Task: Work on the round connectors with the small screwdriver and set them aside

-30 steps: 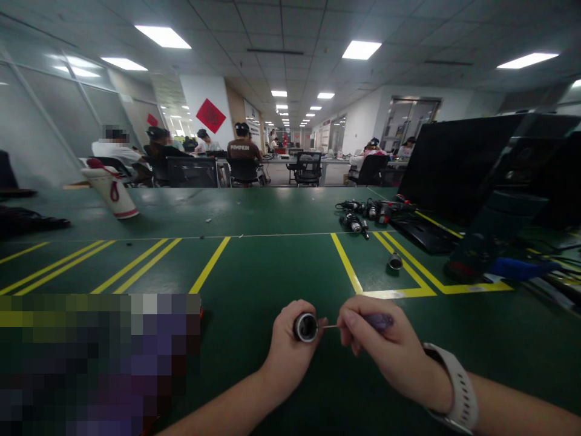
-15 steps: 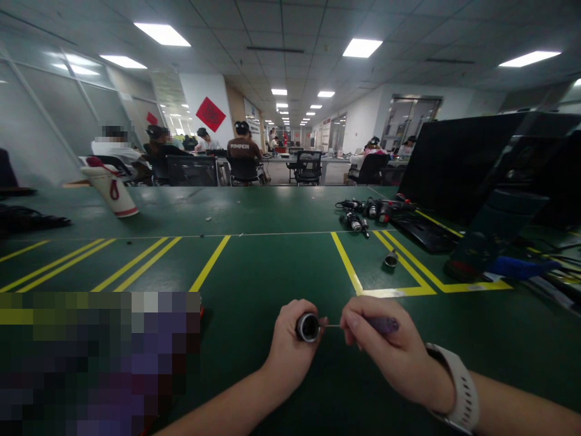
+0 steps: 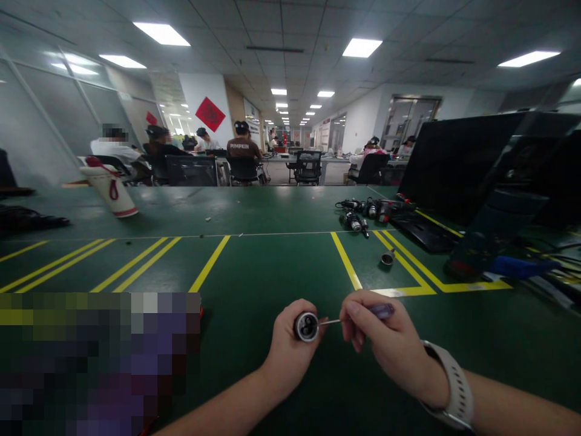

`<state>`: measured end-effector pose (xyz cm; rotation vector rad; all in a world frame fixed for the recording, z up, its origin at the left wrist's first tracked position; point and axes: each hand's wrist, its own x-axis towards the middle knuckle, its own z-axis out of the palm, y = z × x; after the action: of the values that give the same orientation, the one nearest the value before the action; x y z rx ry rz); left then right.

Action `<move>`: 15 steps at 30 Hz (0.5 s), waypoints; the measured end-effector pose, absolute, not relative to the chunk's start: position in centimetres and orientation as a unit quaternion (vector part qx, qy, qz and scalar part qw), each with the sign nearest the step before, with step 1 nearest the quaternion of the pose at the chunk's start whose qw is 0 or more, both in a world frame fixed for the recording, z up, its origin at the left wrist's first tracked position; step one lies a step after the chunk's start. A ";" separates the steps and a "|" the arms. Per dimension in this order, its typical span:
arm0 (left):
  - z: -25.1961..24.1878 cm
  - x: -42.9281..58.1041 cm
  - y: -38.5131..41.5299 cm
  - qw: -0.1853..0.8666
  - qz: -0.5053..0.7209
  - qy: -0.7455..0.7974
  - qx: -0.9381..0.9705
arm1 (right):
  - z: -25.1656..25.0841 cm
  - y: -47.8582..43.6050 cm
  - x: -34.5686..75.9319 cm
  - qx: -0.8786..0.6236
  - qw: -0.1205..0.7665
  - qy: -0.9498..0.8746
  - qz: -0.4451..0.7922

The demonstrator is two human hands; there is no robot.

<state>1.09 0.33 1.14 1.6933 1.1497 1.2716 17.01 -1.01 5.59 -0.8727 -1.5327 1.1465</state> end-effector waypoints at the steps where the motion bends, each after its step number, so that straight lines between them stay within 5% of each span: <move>1: 1.1 1.1 0.4 0.357 0.492 0.446 0.656 | 5.6 -1.0 17.1 -0.359 0.496 -0.636 0.470; 9: 0.8 1.2 0.4 0.261 0.476 0.481 0.689 | 7.1 -2.0 17.2 -0.356 0.462 -0.761 0.284; 15: 1.0 1.1 0.3 0.290 0.481 0.475 0.677 | 6.6 -1.8 17.1 -0.366 0.460 -0.732 0.344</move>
<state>1.15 0.34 1.01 1.8068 1.2658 1.2833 17.10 -1.80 6.61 -0.9009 -1.8016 0.8457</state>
